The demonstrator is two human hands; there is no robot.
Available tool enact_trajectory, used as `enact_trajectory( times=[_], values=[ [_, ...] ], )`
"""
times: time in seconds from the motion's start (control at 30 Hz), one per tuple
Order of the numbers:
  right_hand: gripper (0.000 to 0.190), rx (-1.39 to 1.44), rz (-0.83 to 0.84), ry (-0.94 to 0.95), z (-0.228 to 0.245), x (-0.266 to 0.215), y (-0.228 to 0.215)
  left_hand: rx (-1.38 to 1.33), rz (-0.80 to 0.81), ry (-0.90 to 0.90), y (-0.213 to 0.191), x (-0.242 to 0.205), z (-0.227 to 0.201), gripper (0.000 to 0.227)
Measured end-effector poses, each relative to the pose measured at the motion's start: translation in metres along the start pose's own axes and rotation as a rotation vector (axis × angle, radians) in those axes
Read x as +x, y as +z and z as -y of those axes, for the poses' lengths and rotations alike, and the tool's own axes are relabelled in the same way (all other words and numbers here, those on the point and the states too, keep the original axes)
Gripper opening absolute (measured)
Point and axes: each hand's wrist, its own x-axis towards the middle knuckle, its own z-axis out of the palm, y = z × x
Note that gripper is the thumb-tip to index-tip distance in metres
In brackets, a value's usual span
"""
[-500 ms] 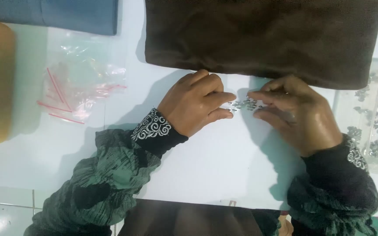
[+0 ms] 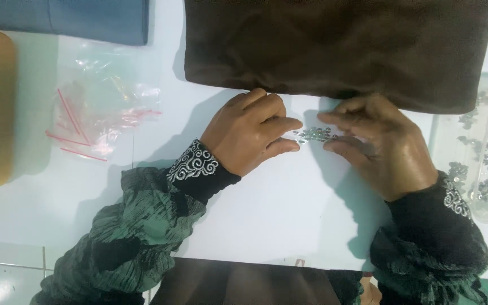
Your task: The person picks up metal garment trims from a plastic tray and a small plastic bag, then arranges them into a decorative line on the surface of a brown fabric garment.
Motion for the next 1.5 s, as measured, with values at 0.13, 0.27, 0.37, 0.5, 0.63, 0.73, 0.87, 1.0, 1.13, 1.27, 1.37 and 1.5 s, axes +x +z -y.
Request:
enact_trajectory(
  times=[0.13, 0.27, 0.37, 0.5, 0.63, 0.73, 0.87, 1.0, 1.13, 1.27, 1.37, 1.5],
  values=[
    [0.051, -0.019, 0.034, 0.027, -0.010, -0.002, 0.003, 0.005, 0.005, -0.012, 0.000, -0.001, 0.000, 0.034],
    [0.041, -0.004, 0.013, -0.022, -0.005, 0.000, 0.007, 0.002, 0.008, -0.010, 0.001, 0.000, 0.000, 0.032],
    [0.038, 0.012, 0.004, -0.061, 0.001, 0.002, 0.009, 0.014, -0.002, -0.009, 0.001, -0.001, 0.000, 0.034],
    [0.038, 0.053, -0.012, -0.094, 0.006, 0.002, 0.007, 0.008, 0.006, -0.005, 0.000, -0.001, 0.000, 0.031],
    [0.039, 0.023, -0.015, -0.079, 0.001, 0.000, 0.007, 0.020, -0.004, 0.004, -0.001, -0.001, 0.001, 0.025],
    [0.037, 0.009, -0.023, -0.090, 0.007, 0.002, 0.009, 0.028, -0.016, 0.020, -0.001, 0.000, 0.000, 0.025],
    [0.034, 0.075, -0.037, -0.122, 0.009, 0.002, 0.012, 0.029, -0.013, 0.019, 0.000, 0.000, 0.000, 0.026],
    [0.033, 0.073, -0.062, -0.121, 0.001, 0.003, 0.007, 0.024, -0.028, 0.022, -0.002, 0.001, 0.001, 0.025],
    [0.025, 0.041, -0.121, -0.040, -0.007, 0.004, 0.009, 0.059, -0.061, 0.012, -0.001, 0.002, 0.006, 0.014],
    [0.022, 0.073, -0.177, -0.054, -0.009, 0.007, 0.014, 0.053, -0.103, 0.029, 0.003, 0.001, 0.012, 0.009],
    [0.018, 0.081, -0.221, -0.047, -0.006, 0.011, 0.018, 0.085, -0.113, 0.017, 0.011, 0.000, 0.017, 0.014],
    [0.012, 0.051, -0.297, -0.081, -0.004, 0.012, 0.022, 0.172, -0.145, 0.065, 0.027, -0.003, 0.030, 0.025]
  ],
)
